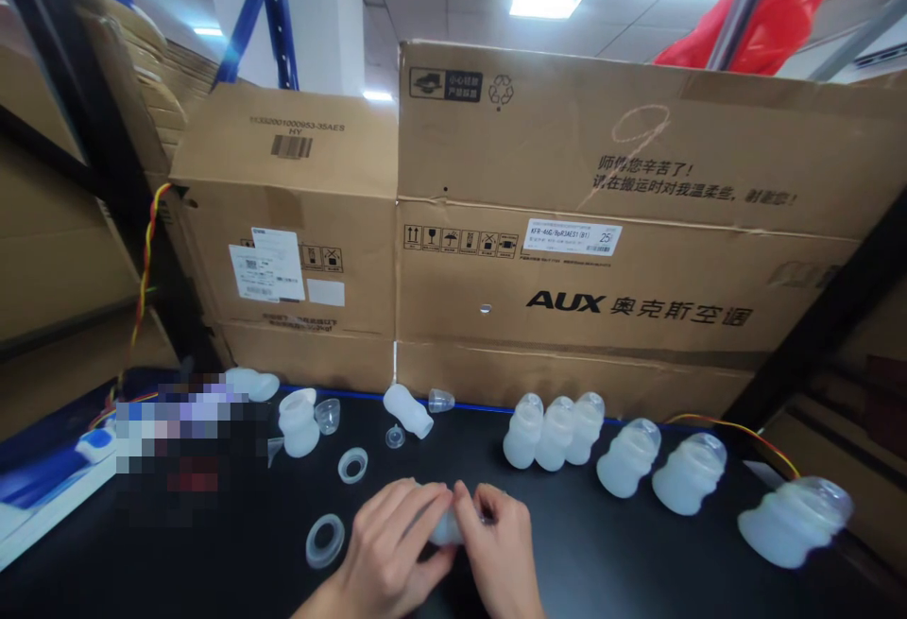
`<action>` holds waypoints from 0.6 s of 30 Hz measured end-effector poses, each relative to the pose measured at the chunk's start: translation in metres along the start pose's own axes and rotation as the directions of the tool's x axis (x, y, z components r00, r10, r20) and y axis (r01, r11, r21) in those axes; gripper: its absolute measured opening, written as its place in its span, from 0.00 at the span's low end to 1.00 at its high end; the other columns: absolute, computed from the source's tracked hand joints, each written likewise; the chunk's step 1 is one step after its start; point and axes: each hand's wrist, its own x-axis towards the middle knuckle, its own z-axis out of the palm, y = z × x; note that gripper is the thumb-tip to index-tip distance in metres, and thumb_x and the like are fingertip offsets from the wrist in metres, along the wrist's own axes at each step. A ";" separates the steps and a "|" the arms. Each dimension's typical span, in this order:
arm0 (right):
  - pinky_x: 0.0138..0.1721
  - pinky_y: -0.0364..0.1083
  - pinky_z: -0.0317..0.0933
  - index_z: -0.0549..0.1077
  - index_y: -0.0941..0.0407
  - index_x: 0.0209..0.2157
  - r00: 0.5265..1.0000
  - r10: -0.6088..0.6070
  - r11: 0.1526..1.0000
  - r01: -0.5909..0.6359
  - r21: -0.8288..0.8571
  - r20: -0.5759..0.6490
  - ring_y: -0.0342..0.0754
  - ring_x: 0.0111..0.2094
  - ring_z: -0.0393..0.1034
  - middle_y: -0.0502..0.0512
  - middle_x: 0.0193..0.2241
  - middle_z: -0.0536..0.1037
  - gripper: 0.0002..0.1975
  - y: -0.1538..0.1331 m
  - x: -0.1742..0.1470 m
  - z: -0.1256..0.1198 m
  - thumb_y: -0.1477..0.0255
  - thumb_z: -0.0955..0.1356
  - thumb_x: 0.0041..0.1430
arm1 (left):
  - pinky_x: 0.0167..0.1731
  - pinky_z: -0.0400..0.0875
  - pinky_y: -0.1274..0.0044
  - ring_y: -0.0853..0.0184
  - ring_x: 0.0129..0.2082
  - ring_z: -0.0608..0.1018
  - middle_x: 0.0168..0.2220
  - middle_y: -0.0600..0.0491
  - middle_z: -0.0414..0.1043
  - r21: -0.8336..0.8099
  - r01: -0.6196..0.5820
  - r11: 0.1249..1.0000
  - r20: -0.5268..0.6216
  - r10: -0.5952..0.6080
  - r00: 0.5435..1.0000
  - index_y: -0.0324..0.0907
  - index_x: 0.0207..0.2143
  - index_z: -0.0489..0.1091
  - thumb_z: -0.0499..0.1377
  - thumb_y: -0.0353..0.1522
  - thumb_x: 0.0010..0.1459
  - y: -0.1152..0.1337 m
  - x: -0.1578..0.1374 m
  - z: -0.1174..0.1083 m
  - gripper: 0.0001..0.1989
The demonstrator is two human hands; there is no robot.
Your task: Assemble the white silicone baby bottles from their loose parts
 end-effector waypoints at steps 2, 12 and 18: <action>0.27 0.45 0.45 0.57 0.52 0.19 1.000 -0.013 0.995 0.011 0.098 0.016 0.44 0.24 0.50 0.45 0.20 0.55 0.30 0.000 -0.001 0.000 0.44 0.64 0.62 | 0.39 0.80 0.71 0.61 0.34 0.83 0.39 0.49 0.84 -0.023 0.029 0.999 0.003 -0.029 1.000 0.40 0.47 0.75 0.63 0.25 0.53 0.001 0.004 -0.004 0.17; 0.30 0.45 0.59 0.73 0.54 0.29 0.998 -0.059 0.989 0.055 0.136 0.031 0.47 0.26 0.65 0.48 0.23 0.71 0.27 0.025 0.013 0.008 0.47 0.61 0.68 | 0.45 0.81 0.74 0.60 0.47 0.84 0.49 0.47 0.81 -0.188 0.330 0.925 0.151 -0.305 0.940 0.45 0.61 0.65 0.65 0.34 0.59 -0.015 -0.017 -0.012 0.28; 0.39 0.46 0.68 0.73 0.51 0.39 0.955 -0.288 0.925 0.295 -0.239 0.063 0.51 0.36 0.76 0.52 0.35 0.79 0.08 0.024 0.042 0.020 0.64 0.65 0.67 | 0.44 0.81 0.77 0.61 0.44 0.86 0.48 0.49 0.82 -0.262 0.344 0.902 0.274 -0.273 0.922 0.48 0.60 0.66 0.65 0.39 0.60 -0.027 -0.022 -0.010 0.26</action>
